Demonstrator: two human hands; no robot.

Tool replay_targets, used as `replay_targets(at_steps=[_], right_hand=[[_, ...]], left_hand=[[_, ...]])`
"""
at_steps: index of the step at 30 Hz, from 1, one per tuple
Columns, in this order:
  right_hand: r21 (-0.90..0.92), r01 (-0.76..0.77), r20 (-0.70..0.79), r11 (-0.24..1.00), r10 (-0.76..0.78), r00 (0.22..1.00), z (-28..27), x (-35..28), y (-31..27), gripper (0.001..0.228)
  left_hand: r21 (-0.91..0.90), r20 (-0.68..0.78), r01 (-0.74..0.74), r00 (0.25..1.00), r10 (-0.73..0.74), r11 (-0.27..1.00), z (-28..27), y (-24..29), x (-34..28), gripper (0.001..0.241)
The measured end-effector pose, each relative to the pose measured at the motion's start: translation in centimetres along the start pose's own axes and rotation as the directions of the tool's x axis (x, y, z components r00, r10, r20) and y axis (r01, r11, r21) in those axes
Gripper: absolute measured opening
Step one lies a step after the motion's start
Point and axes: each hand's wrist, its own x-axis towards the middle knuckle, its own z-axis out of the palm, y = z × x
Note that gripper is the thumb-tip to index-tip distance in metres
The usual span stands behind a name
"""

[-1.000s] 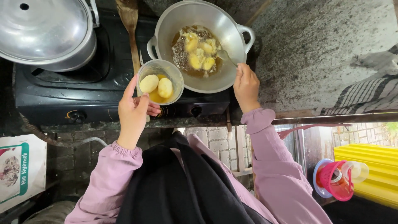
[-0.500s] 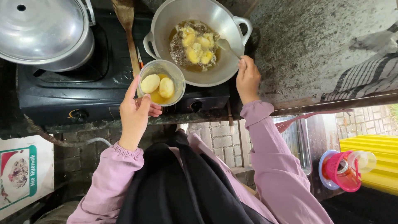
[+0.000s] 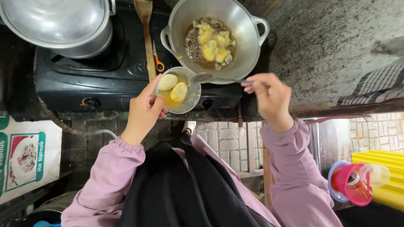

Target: Preparing and frying food items by dipping them in egg wash and placing them in a pan with hot oil.

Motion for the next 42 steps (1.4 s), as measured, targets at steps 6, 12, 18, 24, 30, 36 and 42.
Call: replay_targets(at_steps=[6,12,18,24,30,36,42], right_hand=[[-0.295,0.566,0.291,0.770,-0.492,0.821,5.4,-0.6,-6.4,0.018],[-0.286,0.203,0.356,0.937,-0.093,0.930,6.3,-2.2,-3.9,0.019],[0.339,-0.422,0.190,0.841,0.378,0.906,7.5,-3.7,-1.1,0.024],[0.042,0.126,0.255,0.991,-0.133,0.958,4.5,-4.1,-6.5,0.016],[-0.158,0.565,0.223,0.810,-0.528,0.820,6.5,-2.2,-7.1,0.008],[-0.116,0.635,0.202,0.764,-0.608,0.768,8.6,-2.8,-7.6,0.009],[-0.146,0.594,0.199,0.791,-0.565,0.801,9.5,-3.4,-4.8,0.009]], left_hand=[[0.088,0.108,-0.017,0.994,0.008,0.996,-1.2,0.8,-1.2,0.054],[0.205,0.140,-0.113,0.986,0.086,0.972,-1.4,-0.5,-2.0,0.053],[0.021,0.078,-0.018,0.997,0.016,1.000,-1.8,-0.3,-2.9,0.057],[-0.023,0.059,0.051,0.997,-0.049,0.998,-3.2,0.0,-2.5,0.055],[0.110,0.127,-0.122,0.986,0.107,0.986,-4.0,-1.0,-2.7,0.055],[0.139,0.165,-0.175,0.975,0.151,0.975,-3.8,-0.8,-3.1,0.056],[0.054,0.146,-0.010,0.989,0.002,0.999,-3.8,-0.9,-3.0,0.058]])
